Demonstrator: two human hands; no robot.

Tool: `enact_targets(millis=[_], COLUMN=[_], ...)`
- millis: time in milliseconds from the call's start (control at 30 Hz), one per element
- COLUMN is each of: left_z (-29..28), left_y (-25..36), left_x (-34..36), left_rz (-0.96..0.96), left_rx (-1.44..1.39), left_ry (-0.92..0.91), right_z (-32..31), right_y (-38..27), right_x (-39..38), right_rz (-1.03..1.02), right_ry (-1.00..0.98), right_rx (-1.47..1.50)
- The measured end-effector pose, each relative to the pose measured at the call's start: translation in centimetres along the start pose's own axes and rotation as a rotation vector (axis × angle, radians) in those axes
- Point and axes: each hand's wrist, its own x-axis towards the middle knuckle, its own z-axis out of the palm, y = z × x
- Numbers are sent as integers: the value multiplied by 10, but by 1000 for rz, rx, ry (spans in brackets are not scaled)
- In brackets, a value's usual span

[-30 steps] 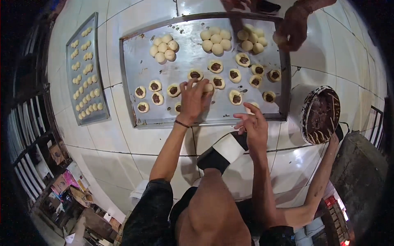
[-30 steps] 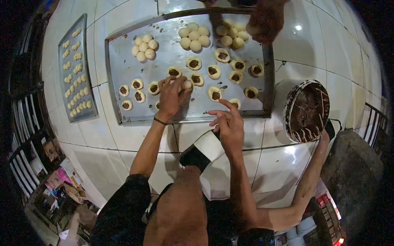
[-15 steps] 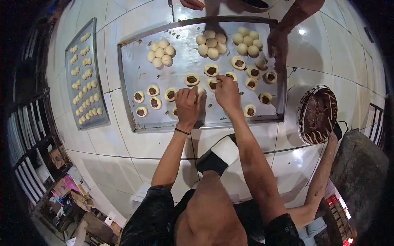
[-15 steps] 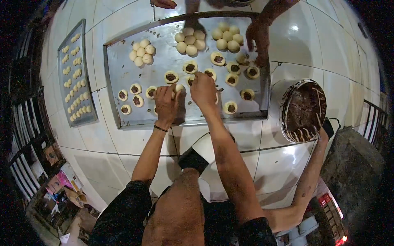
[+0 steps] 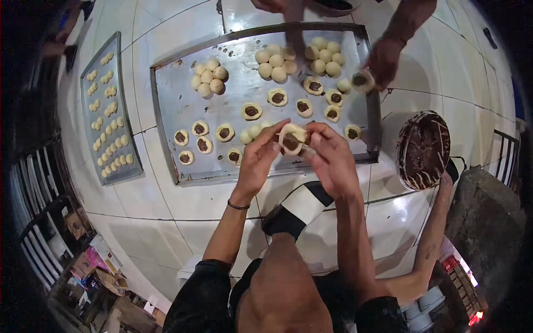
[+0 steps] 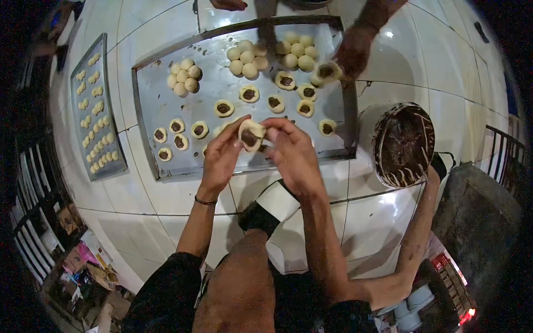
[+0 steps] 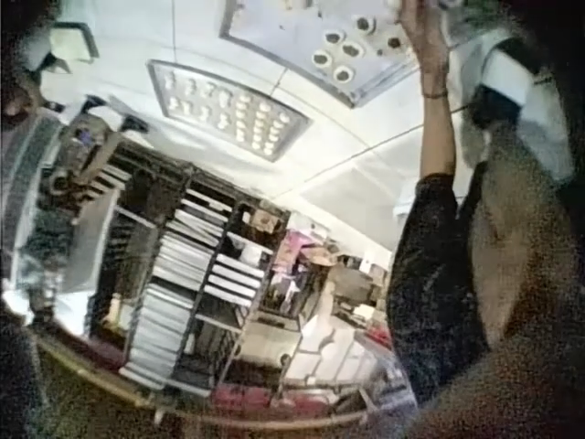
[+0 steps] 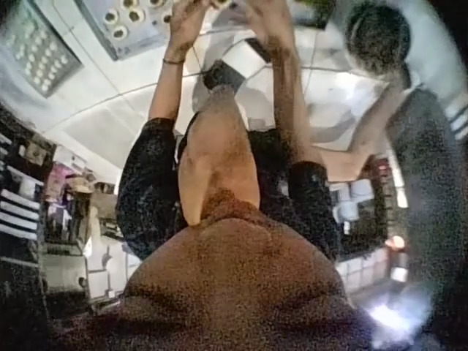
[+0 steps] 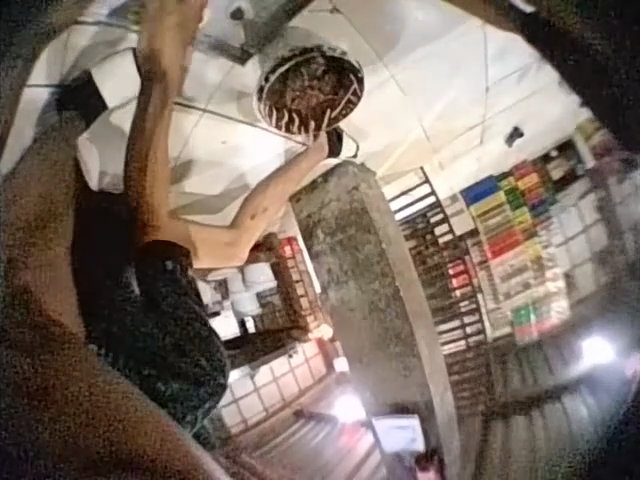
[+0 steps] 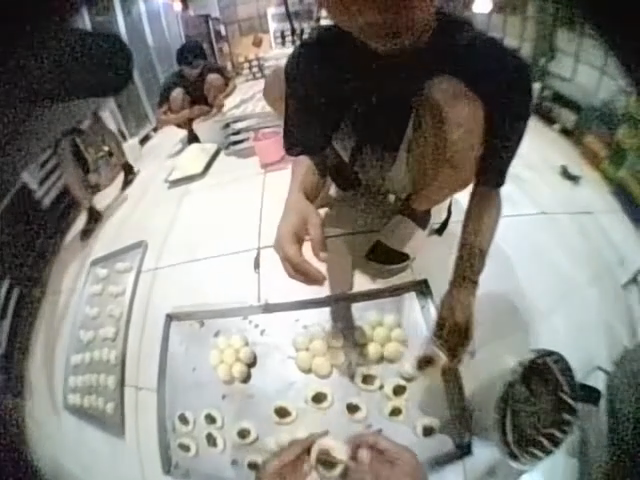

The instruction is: Manually shaping dough balls and adding a dark filling using a spoon.

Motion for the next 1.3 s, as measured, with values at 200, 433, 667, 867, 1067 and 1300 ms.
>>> enact_targets(millis=[200, 433, 667, 867, 1067, 1300], left_z=[16, 37, 59, 66, 76, 60], left_y=[35, 42, 48, 52, 63, 54], left_x=[-6, -17, -25, -31, -31, -35], left_rz=[-119, -203, -355, -186, -186, -302], left_rx=[-327, -764, -1050, -1024, -895, -866], left_ry=[-134, -94, 53, -63, -29, -43], right_z=[47, 26, 33, 23, 28, 39], right_y=[-5, -9, -21, -31, -39, -45], right_x=[-41, -63, -75, -78, -82, -92], right_rz=[-293, -679, -767, -565, -358, -549], right_ry=[136, 117, 97, 4, 18, 58], right_rx=[-204, -1013, -982, -489, -381, -888])
